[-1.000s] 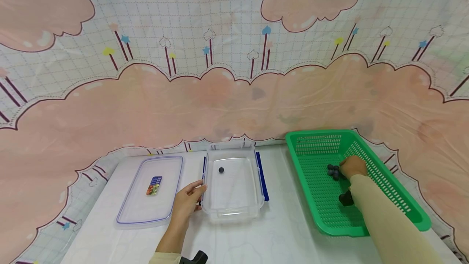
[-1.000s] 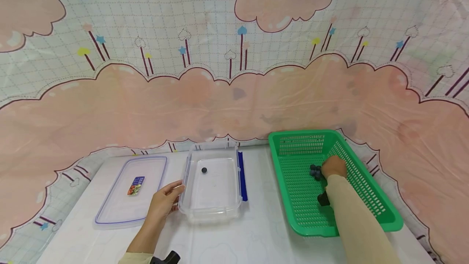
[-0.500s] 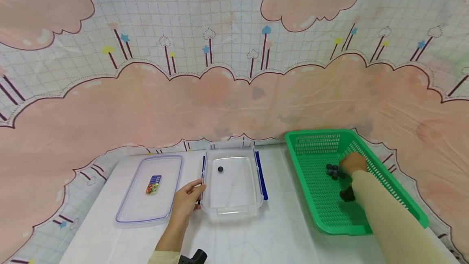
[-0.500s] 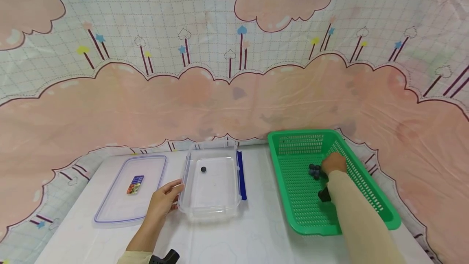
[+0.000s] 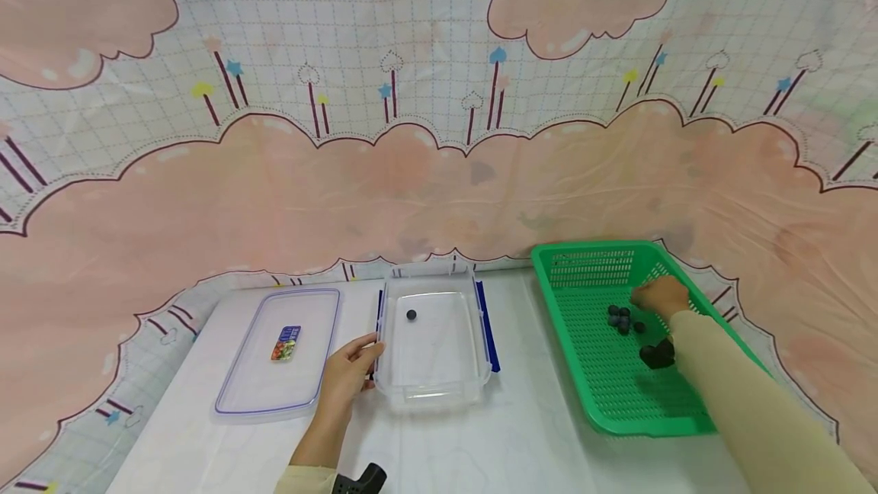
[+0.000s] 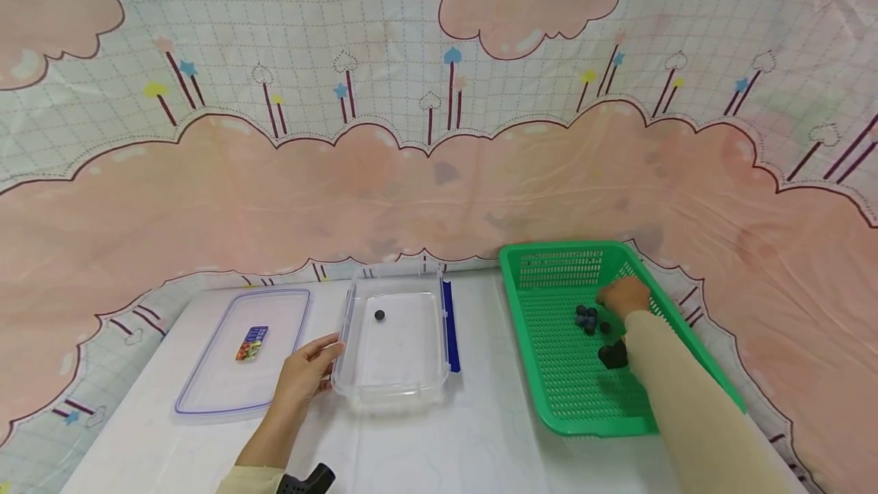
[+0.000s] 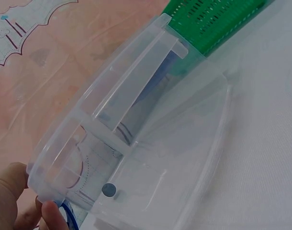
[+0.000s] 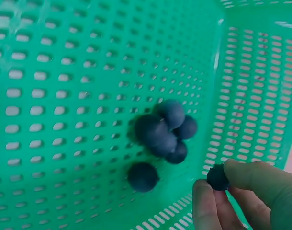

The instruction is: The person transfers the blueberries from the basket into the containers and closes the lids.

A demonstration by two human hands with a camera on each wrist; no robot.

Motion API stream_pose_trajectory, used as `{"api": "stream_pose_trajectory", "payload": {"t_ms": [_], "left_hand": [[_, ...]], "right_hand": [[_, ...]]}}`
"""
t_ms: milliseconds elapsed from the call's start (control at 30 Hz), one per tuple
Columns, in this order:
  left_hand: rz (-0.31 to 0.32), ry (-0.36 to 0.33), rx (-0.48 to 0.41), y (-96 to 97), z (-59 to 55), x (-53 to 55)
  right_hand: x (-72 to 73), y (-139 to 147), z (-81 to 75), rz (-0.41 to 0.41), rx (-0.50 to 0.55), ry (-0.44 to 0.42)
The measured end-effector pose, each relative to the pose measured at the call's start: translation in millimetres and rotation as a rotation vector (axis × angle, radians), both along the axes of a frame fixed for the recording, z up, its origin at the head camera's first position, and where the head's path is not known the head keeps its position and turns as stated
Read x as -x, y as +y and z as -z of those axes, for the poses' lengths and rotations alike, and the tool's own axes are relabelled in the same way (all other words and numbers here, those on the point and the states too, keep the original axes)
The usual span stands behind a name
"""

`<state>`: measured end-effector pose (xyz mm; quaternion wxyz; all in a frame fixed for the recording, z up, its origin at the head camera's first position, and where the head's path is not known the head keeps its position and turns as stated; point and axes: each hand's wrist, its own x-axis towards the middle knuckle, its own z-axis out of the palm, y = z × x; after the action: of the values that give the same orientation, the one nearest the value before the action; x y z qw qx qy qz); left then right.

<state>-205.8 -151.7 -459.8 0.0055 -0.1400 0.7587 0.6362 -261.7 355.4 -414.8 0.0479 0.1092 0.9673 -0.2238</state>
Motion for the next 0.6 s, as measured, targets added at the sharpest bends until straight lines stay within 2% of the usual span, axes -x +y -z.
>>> {"api": "stream_pose_trajectory", "payload": {"t_ms": [100,233,433,600], "left_hand": [[0.000,0.000,0.005,-0.1,-0.3,-0.3],[0.000,0.001,0.004,-0.3,-0.4,0.0],[-0.002,0.000,0.003,-0.5,0.2,0.7],[-0.001,-0.007,0.006,-0.6,1.4,1.1]], "right_hand": [[-2.0,-3.3,-4.9,0.016,0.080,-0.020],[-6.9,-6.4,-8.8,0.061,0.330,0.002],[-12.4,-10.8,-8.7,0.002,0.653,-0.034],[-13.3,-15.8,-6.8,-0.003,0.781,-0.072]]}}
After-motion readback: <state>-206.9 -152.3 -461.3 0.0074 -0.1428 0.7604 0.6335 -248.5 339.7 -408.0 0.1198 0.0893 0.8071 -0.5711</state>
